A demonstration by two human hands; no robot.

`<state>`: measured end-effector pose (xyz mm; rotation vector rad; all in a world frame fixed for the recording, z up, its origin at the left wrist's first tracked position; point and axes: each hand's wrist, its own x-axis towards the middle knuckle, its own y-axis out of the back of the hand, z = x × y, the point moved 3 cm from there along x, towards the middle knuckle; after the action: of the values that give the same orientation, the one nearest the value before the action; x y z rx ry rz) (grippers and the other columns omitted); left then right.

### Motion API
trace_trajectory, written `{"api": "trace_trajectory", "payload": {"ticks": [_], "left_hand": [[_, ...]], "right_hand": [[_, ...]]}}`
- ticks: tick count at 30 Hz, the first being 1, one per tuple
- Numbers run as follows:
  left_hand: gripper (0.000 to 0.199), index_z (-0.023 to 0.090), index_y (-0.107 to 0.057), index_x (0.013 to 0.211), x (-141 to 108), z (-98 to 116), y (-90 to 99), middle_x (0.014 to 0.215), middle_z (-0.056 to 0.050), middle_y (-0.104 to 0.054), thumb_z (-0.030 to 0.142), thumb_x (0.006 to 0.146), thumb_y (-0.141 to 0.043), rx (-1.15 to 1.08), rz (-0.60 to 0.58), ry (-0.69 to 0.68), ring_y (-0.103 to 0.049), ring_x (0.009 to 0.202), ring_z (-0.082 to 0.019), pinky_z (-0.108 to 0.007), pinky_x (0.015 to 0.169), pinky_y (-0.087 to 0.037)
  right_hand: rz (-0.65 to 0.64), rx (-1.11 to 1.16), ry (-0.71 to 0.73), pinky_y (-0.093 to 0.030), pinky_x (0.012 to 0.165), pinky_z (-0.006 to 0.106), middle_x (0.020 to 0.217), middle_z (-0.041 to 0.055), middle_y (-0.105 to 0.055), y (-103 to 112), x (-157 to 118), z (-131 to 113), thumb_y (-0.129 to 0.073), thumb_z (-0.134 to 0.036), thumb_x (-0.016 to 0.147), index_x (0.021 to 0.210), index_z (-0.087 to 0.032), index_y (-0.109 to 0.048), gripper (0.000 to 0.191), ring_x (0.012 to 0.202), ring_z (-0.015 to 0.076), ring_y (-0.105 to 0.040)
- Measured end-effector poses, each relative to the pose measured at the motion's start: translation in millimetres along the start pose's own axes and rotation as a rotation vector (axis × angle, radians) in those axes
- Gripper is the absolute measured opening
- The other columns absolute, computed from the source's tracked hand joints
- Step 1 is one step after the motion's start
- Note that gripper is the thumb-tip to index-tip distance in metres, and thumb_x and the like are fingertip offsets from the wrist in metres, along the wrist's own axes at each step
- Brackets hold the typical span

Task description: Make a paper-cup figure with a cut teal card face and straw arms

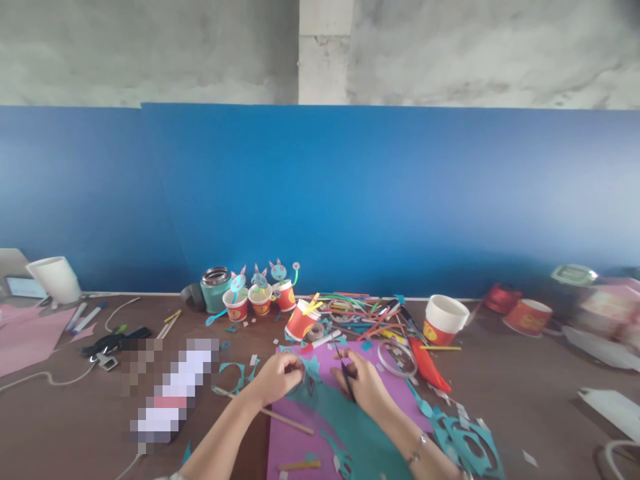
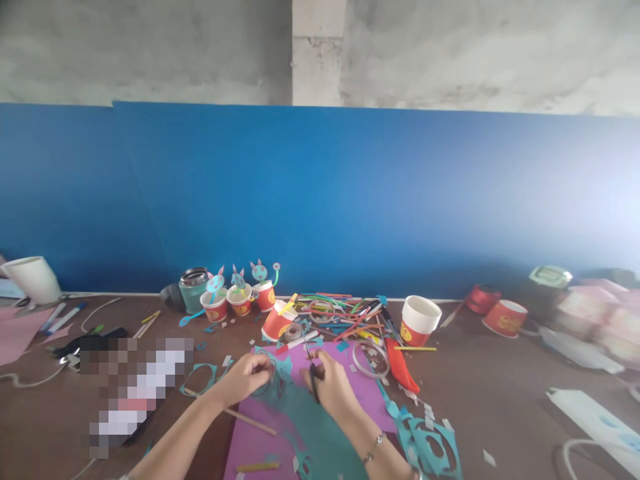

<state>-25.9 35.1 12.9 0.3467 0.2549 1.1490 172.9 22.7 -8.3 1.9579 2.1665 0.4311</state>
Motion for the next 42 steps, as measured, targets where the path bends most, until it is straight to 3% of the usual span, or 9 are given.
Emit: {"api": "trace_trajectory", "payload": {"ticks": [3, 7, 12, 16, 21, 28, 35, 39, 42], "left_hand": [[0.012, 0.018, -0.054, 0.054, -3, 2, -3.7, 0.059, 0.001, -0.050, 0.021, 0.066, -0.055, 0.178, 0.034, -0.084, -0.047, 0.066, -0.016, -0.027, 0.065, -0.033], [0.006, 0.019, -0.063, 0.065, -6, 6, -12.4, 0.078, -0.004, -0.060, 0.020, 0.067, -0.057, 0.493, 0.070, -0.208, -0.053, 0.084, -0.021, -0.029, 0.076, -0.037], [0.023, 0.017, -0.066, 0.088, -6, 8, -13.9, 0.088, -0.007, -0.062, 0.018, 0.066, -0.061, 0.546, 0.102, -0.201, -0.053, 0.090, -0.025, -0.033, 0.080, -0.038], [0.016, 0.020, -0.067, 0.081, -9, 11, -13.6, 0.089, -0.006, -0.061, 0.018, 0.065, -0.063, 0.524, 0.050, -0.205, -0.053, 0.093, -0.025, -0.033, 0.082, -0.038], [0.011, 0.018, -0.065, 0.075, -8, 8, -15.5, 0.085, -0.006, -0.063, 0.015, 0.066, -0.061, 0.427, 0.097, -0.205, -0.055, 0.090, -0.024, -0.033, 0.080, -0.039], [0.008, 0.017, -0.065, 0.067, 3, 1, -23.2, 0.067, -0.003, -0.064, 0.016, 0.068, -0.056, -0.002, 0.237, -0.077, -0.058, 0.068, -0.018, -0.028, 0.065, -0.042], [0.016, 0.016, -0.062, 0.073, 7, -1, -34.4, 0.066, -0.002, -0.063, 0.026, 0.062, -0.068, -0.351, 0.289, -0.036, -0.058, 0.066, -0.017, -0.028, 0.064, -0.044], [0.018, 0.016, -0.062, 0.075, 9, -7, -32.9, 0.065, -0.001, -0.062, 0.025, 0.062, -0.069, -0.319, 0.315, -0.056, -0.058, 0.063, -0.016, -0.027, 0.062, -0.044], [0.011, 0.017, -0.065, 0.074, 8, -9, -30.0, 0.065, -0.002, -0.063, 0.024, 0.065, -0.064, -0.142, 0.298, -0.066, -0.058, 0.064, -0.018, -0.028, 0.062, -0.043]], "right_hand": [[0.051, -0.100, 0.058, -0.031, 0.043, 0.021, 0.048, -0.0068, -0.048, 3, 0, 0, -0.064, -0.037, 0.072, 0.091, -0.017, -0.052, 0.030, 0.043, 0.0112, -0.040], [0.059, -0.220, 0.103, -0.035, 0.049, 0.023, 0.055, -0.0021, -0.054, 4, -1, -3, -0.060, -0.036, 0.074, 0.079, -0.018, -0.052, 0.021, 0.050, 0.0138, -0.048], [0.076, -0.327, 0.127, -0.038, 0.053, 0.024, 0.058, 0.0004, -0.060, 5, -2, -6, -0.055, -0.036, 0.076, 0.082, -0.018, -0.054, 0.019, 0.053, 0.0165, -0.054], [0.090, -0.345, 0.117, -0.041, 0.057, 0.025, 0.065, 0.0035, -0.066, 7, -2, -7, -0.055, -0.034, 0.076, 0.086, -0.018, -0.055, 0.019, 0.061, 0.0198, -0.061], [0.090, -0.299, 0.135, -0.042, 0.059, 0.026, 0.067, 0.0037, -0.066, 7, -4, -10, -0.056, -0.034, 0.076, 0.088, -0.018, -0.055, 0.020, 0.062, 0.0203, -0.062], [0.030, 0.028, 0.189, -0.043, 0.055, 0.025, 0.066, -0.0009, -0.060, -3, -5, -10, -0.062, -0.027, 0.073, 0.095, -0.018, -0.052, 0.026, 0.057, 0.0145, -0.054], [-0.052, 0.256, 0.130, -0.038, 0.050, 0.022, 0.059, -0.0051, -0.052, -16, -7, -16, -0.065, -0.025, 0.066, 0.089, -0.019, -0.052, 0.027, 0.053, 0.0108, -0.048], [0.015, 0.323, 0.109, -0.035, 0.048, 0.021, 0.056, -0.0066, -0.049, -14, -5, -16, -0.066, -0.024, 0.064, 0.088, -0.019, -0.052, 0.028, 0.051, 0.0097, -0.045], [0.091, 0.352, 0.095, -0.033, 0.047, 0.021, 0.057, -0.0068, -0.049, -10, -2, -11, -0.069, -0.025, 0.062, 0.089, -0.018, -0.052, 0.032, 0.050, 0.0092, -0.043]]}}
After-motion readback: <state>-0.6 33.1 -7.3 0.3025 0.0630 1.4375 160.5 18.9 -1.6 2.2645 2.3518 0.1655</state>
